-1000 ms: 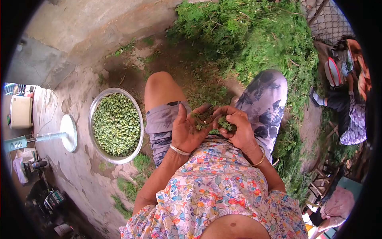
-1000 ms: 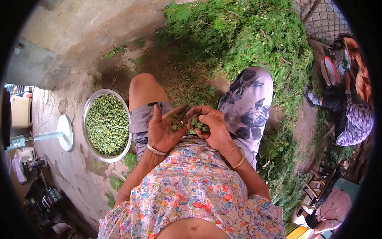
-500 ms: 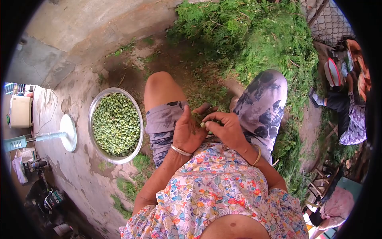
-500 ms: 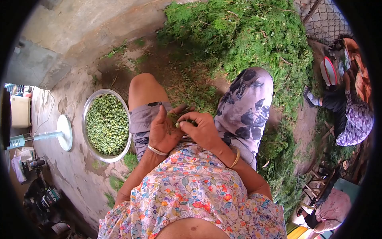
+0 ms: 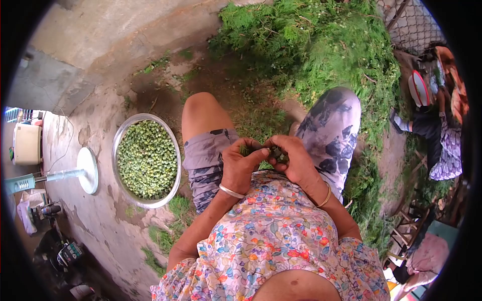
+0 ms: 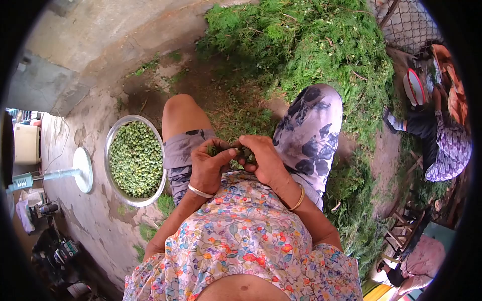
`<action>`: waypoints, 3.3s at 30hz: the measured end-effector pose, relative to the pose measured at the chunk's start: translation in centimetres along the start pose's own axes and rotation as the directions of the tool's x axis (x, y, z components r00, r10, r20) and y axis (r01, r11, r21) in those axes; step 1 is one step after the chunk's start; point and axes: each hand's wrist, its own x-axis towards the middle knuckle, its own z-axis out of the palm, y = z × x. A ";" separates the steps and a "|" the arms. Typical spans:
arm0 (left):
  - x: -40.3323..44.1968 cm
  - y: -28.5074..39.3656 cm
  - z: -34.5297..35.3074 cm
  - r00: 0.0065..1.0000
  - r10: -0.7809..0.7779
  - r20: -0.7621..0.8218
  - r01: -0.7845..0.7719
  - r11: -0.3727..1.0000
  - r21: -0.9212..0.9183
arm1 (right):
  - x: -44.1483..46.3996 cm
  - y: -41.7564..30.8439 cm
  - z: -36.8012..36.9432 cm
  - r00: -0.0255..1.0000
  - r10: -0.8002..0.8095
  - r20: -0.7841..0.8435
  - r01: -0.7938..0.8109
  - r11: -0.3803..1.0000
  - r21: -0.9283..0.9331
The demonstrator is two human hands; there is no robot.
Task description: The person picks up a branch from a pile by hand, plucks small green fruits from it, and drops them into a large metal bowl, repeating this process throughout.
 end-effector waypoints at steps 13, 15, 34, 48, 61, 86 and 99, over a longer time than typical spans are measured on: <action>1.5 1.7 -1.6 0.963 0.156 0.218 -0.248 0.826 0.506 | 0.6 -2.7 -1.4 0.994 -0.093 -0.061 0.106 0.963 0.247; 0.8 2.4 -0.8 0.788 0.513 0.341 -0.535 0.295 0.792 | 0.5 -3.5 -1.2 0.983 -0.164 -0.088 0.182 0.939 0.291; -0.2 1.8 -2.6 0.904 0.156 0.399 0.371 0.180 -0.911 | 1.5 -0.5 11.0 0.211 -0.599 0.773 0.890 -0.210 -0.405; -8.8 4.7 -32.5 0.445 -0.026 -0.895 -0.608 0.725 -0.324 | 2.0 -2.3 7.5 0.683 -0.565 0.462 0.630 0.137 -0.765; 0.5 1.1 -26.9 0.642 0.017 -0.767 -0.482 0.786 -0.386 | 2.1 -7.4 2.9 0.613 -0.670 0.419 0.488 -0.097 -0.868; 34.1 -10.0 -9.6 0.982 0.088 -0.165 0.131 0.307 0.943 | 7.2 -18.4 -4.8 0.735 -0.653 0.184 0.380 0.172 -0.909; 43.0 -14.8 -9.8 0.973 0.209 0.094 -0.138 0.205 0.969 | 9.6 -18.3 -4.7 0.786 -0.521 0.334 0.441 0.093 -0.893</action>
